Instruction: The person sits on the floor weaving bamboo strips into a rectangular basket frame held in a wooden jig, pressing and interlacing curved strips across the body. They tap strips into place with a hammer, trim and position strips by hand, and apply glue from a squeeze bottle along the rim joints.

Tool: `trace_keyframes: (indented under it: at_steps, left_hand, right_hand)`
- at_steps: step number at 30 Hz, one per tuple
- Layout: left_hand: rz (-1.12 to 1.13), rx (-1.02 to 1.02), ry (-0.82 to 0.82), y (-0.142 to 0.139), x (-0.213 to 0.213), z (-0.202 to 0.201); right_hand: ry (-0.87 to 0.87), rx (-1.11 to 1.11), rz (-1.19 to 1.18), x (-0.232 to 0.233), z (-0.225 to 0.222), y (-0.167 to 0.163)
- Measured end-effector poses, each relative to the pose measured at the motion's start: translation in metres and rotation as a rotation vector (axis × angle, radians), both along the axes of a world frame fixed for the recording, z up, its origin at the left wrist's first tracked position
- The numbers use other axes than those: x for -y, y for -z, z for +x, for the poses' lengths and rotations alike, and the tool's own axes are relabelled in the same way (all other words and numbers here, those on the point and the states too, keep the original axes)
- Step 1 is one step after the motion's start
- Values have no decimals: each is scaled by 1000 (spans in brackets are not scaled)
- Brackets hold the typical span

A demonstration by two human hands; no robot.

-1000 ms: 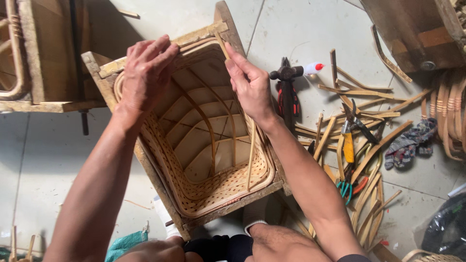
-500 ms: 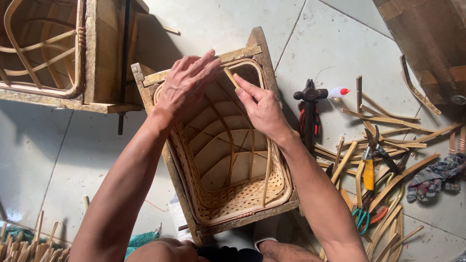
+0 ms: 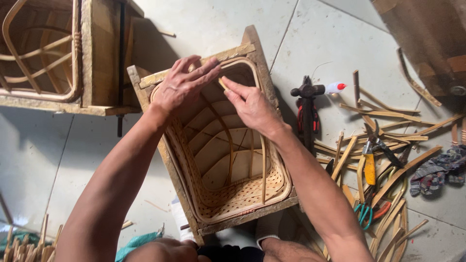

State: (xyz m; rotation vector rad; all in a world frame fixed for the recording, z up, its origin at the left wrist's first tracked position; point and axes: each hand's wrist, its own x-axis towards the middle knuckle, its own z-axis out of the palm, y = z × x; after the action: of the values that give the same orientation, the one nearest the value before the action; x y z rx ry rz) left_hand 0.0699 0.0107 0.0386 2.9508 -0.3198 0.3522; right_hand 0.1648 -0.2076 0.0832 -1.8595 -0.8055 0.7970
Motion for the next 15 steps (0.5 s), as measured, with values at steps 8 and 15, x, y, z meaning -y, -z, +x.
trace_keyframes:
  at_steps: [8,15]
  left_hand:
    - [-49,-163,-79,-9,7,1]
    - [-333,254,-543,-29,-53,-113]
  right_hand:
    - [-130,285,-673,-12,-14,-19]
    - [139,752,103,109,-46,-45]
